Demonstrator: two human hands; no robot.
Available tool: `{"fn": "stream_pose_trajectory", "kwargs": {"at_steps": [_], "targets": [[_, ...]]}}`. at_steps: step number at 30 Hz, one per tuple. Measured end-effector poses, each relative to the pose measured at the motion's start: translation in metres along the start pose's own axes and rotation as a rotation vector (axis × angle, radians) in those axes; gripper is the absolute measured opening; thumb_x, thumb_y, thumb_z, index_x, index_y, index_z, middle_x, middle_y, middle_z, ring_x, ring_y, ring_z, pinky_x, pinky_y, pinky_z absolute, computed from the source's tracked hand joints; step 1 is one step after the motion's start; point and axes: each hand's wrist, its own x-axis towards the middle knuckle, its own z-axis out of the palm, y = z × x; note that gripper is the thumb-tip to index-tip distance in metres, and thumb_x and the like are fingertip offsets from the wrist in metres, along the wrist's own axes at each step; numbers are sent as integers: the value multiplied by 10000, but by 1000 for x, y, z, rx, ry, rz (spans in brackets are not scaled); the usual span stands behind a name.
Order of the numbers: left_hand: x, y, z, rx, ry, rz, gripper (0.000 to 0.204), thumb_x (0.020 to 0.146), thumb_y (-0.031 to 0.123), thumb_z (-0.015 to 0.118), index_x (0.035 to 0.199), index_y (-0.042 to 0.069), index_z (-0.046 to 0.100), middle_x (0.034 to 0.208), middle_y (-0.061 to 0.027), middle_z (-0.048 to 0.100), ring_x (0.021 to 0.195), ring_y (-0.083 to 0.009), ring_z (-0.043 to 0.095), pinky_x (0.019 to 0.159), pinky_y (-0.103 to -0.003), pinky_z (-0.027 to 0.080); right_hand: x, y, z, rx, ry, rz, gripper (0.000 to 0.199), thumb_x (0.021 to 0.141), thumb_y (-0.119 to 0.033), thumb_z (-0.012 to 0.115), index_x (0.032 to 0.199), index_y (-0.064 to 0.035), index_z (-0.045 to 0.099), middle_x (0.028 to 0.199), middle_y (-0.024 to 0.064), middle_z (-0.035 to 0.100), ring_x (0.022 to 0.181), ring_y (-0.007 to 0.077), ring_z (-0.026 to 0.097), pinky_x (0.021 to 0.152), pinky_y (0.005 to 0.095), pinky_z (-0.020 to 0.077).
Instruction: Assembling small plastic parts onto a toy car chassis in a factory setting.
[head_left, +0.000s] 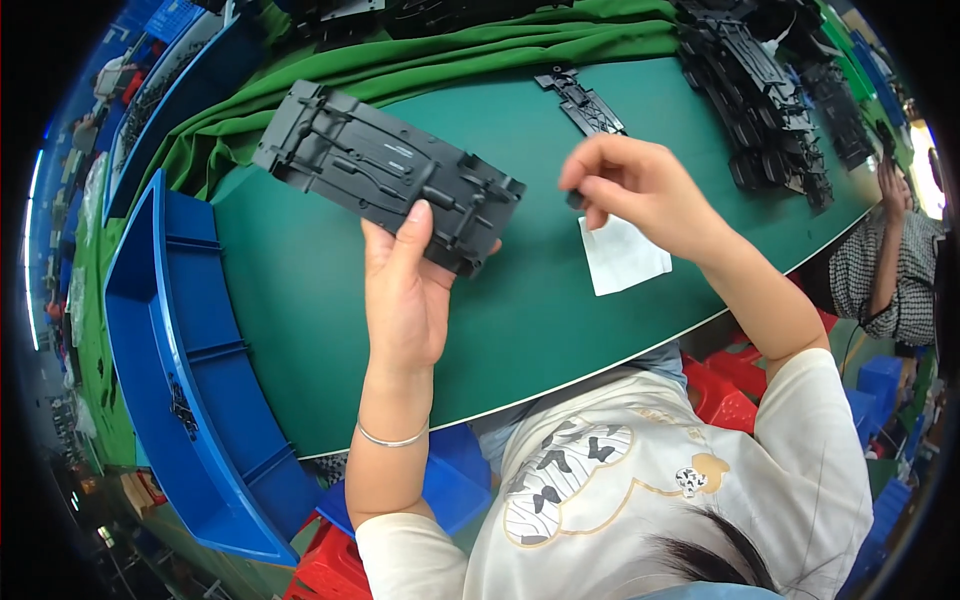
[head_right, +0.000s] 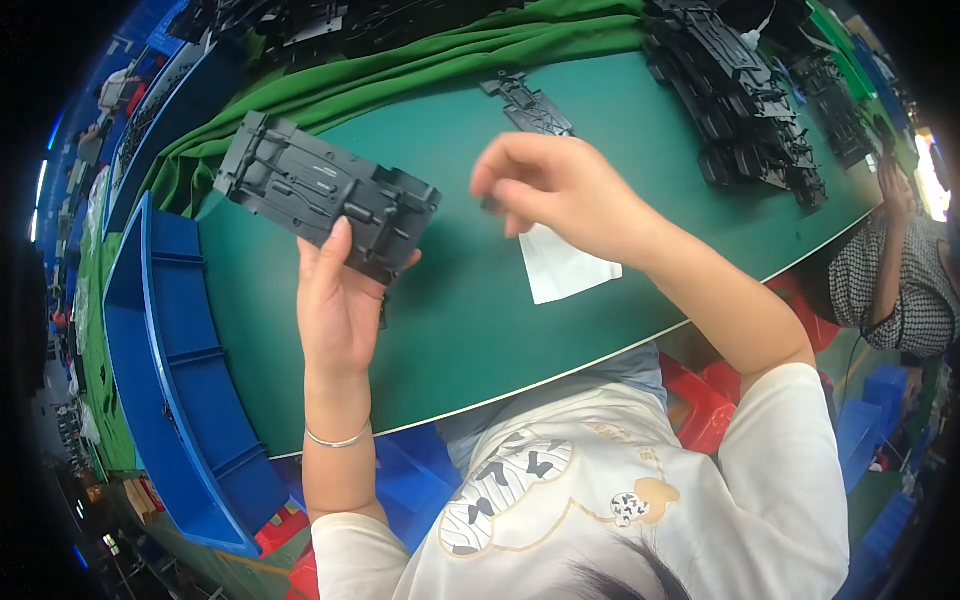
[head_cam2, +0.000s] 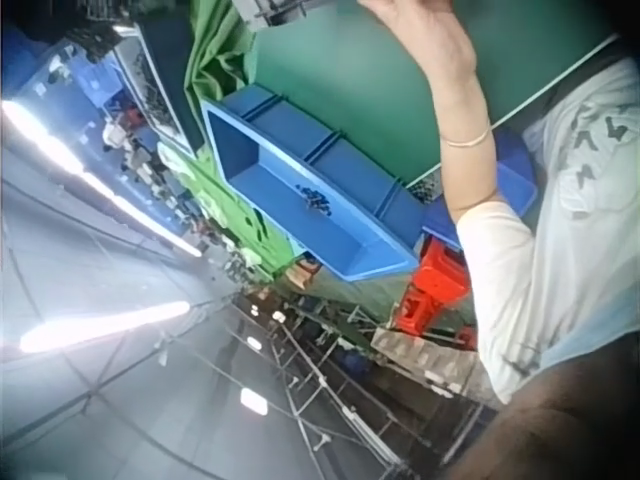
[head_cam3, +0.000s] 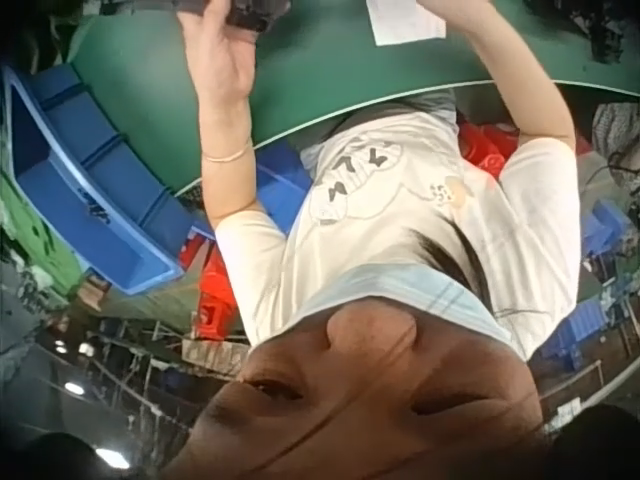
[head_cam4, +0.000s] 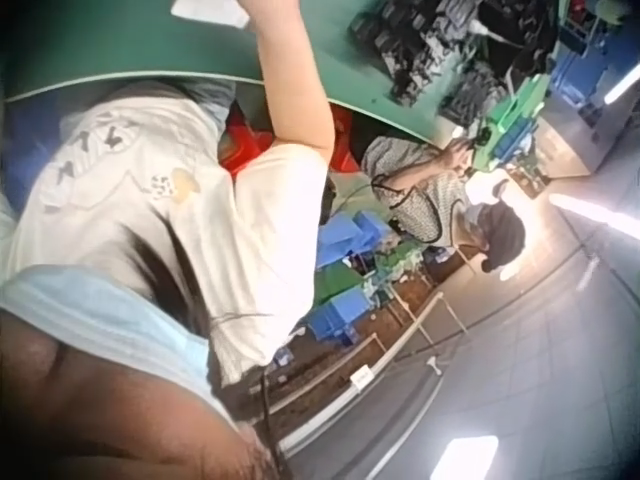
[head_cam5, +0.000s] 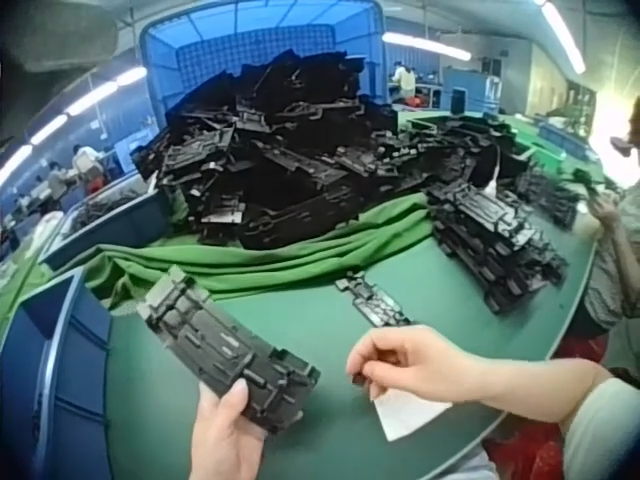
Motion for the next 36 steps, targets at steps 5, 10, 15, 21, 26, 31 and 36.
{"fn": "stream_pose_trajectory", "kwargs": {"at_steps": [5,10,15,21,26,31,36], "targets": [[-3,-4,5,38,-49,-68,318,856,153,392,1158,87,318,1044,-91,484,905,-216,530,678,-354,491,-33,9,-19,-30,67,12,142,790,-4,463,908,50,521,816,62,548,694,114,563,649,218,451],[-6,-4,10,2,-50,-105,309,863,164,383,1153,73,329,1046,-96,495,907,-217,536,677,-353,496,-53,19,-19,23,132,-44,128,760,36,493,874,36,551,835,76,546,708,147,576,617,217,443],[-5,-5,9,-54,-32,-139,267,861,191,412,1079,49,353,1012,-110,510,869,-221,559,661,-350,515,-51,22,-17,-304,193,-274,145,714,50,526,847,6,562,813,74,548,646,138,549,568,215,425],[-5,-4,7,18,-17,-112,255,868,196,396,1066,41,357,1004,-111,513,848,-222,569,622,-354,524,-48,24,-16,-536,278,-257,108,677,46,554,774,2,541,740,62,532,644,152,528,536,239,411],[-5,-2,8,10,-11,-85,280,860,159,386,1096,21,328,1022,-119,501,866,-229,559,656,-372,505,-45,31,-14,-748,241,-381,132,647,10,583,757,-28,521,720,71,510,628,227,504,546,291,404],[-5,-2,10,42,-15,-54,290,855,161,396,1093,12,323,1017,-126,499,859,-228,561,660,-367,506,-45,33,-13,-941,196,-446,148,621,8,582,743,-38,513,691,70,490,595,240,472,552,310,391],[-5,-4,11,48,-5,-50,296,850,154,405,1091,4,321,1004,-131,503,838,-224,568,654,-358,509,-42,38,-14,-1008,170,-507,141,619,13,559,738,-35,503,684,70,475,601,236,463,562,304,382]]}}
